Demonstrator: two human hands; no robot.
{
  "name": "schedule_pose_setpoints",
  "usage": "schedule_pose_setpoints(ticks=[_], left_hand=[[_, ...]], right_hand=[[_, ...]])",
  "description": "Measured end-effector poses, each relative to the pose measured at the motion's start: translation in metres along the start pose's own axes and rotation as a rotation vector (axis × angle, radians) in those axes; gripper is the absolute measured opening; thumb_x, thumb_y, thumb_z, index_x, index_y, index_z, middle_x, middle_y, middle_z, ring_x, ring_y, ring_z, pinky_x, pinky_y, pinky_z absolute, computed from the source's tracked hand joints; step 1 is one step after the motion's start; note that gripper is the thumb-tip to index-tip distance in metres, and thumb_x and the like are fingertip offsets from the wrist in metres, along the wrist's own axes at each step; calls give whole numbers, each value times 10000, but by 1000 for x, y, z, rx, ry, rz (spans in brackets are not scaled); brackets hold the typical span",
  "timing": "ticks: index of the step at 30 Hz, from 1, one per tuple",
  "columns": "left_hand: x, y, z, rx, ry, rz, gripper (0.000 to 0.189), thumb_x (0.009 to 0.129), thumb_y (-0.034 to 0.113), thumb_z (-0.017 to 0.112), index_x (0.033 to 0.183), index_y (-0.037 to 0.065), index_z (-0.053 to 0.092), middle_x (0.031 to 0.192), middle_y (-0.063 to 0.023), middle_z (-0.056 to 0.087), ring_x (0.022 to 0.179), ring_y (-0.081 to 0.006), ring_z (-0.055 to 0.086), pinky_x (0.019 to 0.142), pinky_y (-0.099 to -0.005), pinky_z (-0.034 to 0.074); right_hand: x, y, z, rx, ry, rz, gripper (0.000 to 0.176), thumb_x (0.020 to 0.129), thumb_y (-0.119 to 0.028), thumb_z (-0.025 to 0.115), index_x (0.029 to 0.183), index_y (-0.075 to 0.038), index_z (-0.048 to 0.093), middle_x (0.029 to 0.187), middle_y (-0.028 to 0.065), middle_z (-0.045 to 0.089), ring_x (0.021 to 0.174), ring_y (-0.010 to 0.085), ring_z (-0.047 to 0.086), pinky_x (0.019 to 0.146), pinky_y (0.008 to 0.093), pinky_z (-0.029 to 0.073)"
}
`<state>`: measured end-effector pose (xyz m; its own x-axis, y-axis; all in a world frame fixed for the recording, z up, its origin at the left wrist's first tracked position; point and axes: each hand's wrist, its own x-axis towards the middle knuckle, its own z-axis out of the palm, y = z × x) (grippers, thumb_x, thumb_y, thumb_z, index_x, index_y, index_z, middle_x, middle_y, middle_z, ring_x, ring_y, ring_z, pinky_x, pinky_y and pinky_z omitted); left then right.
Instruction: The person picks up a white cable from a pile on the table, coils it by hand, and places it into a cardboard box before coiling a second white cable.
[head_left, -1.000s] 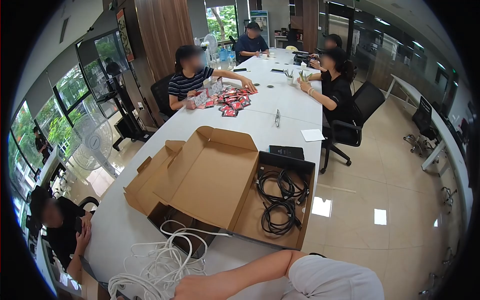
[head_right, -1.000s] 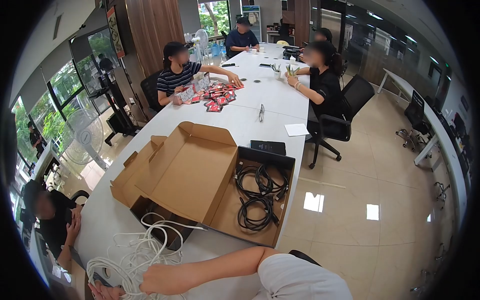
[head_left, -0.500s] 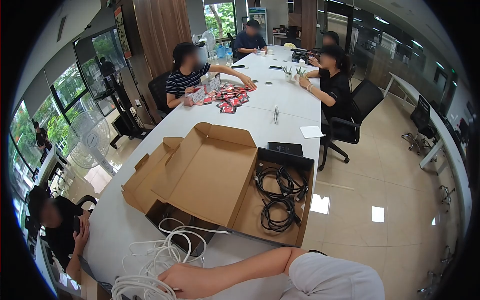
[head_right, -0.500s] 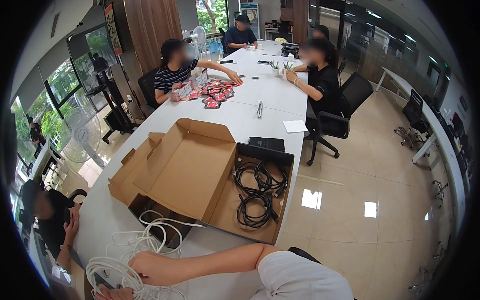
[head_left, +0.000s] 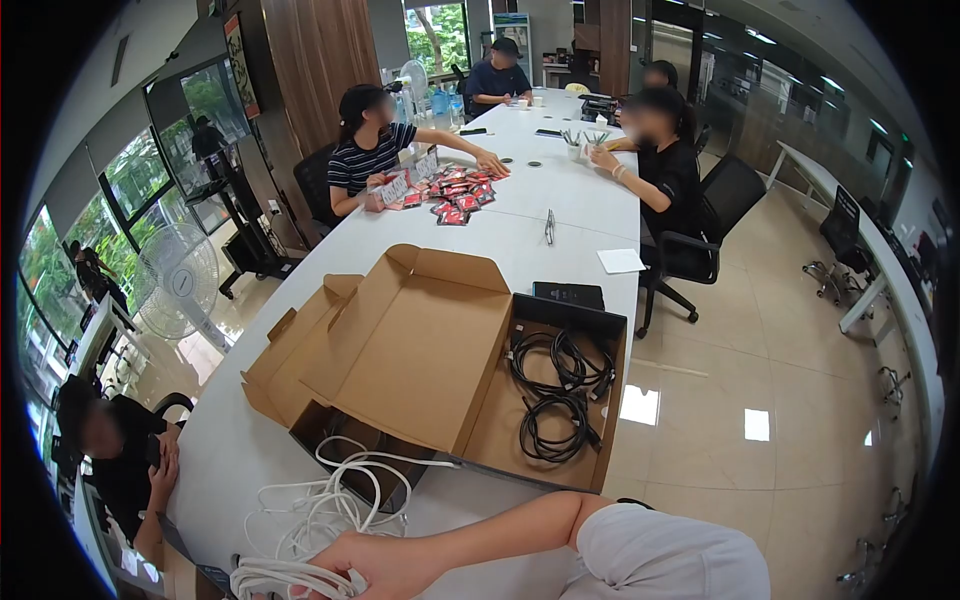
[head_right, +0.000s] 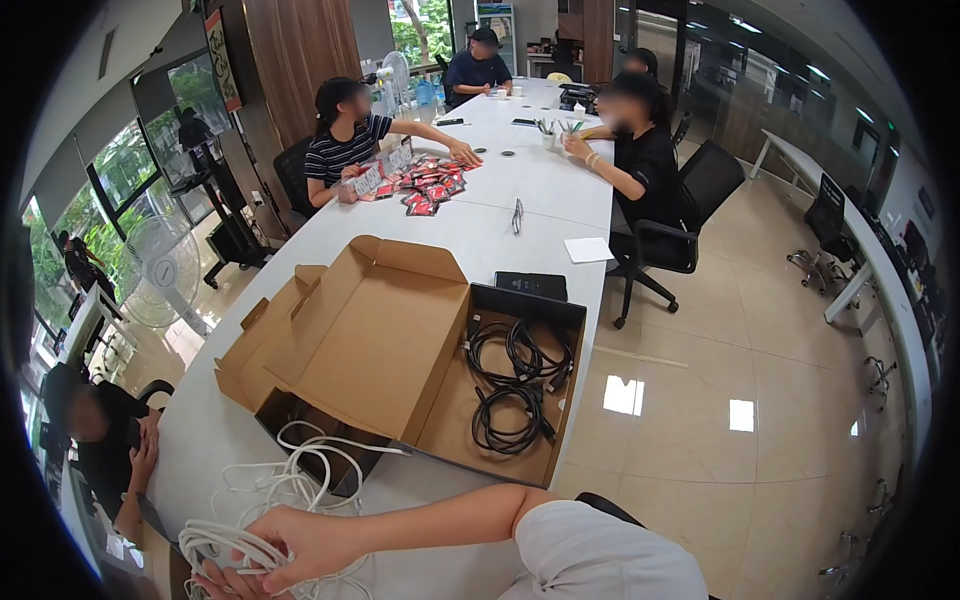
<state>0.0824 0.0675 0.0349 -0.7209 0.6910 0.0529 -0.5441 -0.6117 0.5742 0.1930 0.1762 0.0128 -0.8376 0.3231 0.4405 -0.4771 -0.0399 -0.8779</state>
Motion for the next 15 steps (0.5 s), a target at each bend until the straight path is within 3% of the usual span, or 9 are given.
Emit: schedule_pose_setpoints(ticks=[1,7,8,14,15], left_hand=[[-3,-1,9,53,129,28,422,1029,383,424,685,163,321,478,37,247,422,-68,159,463,-243,243],[5,4,-21,-33,-132,-30,414,1029,383,415,692,162,321,473,48,239,434,-87,153,517,-287,267],[4,4,-18,10,-78,-5,415,1028,378,420,687,162,323,472,48,239,431,-87,153,511,-289,262],[2,1,-6,31,75,121,421,1022,345,447,661,167,325,462,40,224,408,-80,142,447,-270,198],[2,2,-7,54,83,148,424,1020,343,453,657,169,321,461,38,217,405,-78,138,437,-265,185]], right_hand=[[2,4,1,35,-14,-2,299,801,-200,727,1000,-3,623,868,41,644,771,95,571,687,264,469],[3,0,10,262,-87,57,182,855,-167,685,796,-6,622,742,11,614,721,82,553,665,252,450],[3,1,11,282,-89,72,188,857,-163,682,774,-8,614,729,8,606,711,84,549,661,251,445],[4,30,14,-18,19,-198,259,857,-204,683,771,-13,530,721,32,576,655,111,520,638,263,425],[4,31,11,-77,-17,-227,219,863,-178,672,872,0,545,738,41,577,651,115,522,632,263,431]])
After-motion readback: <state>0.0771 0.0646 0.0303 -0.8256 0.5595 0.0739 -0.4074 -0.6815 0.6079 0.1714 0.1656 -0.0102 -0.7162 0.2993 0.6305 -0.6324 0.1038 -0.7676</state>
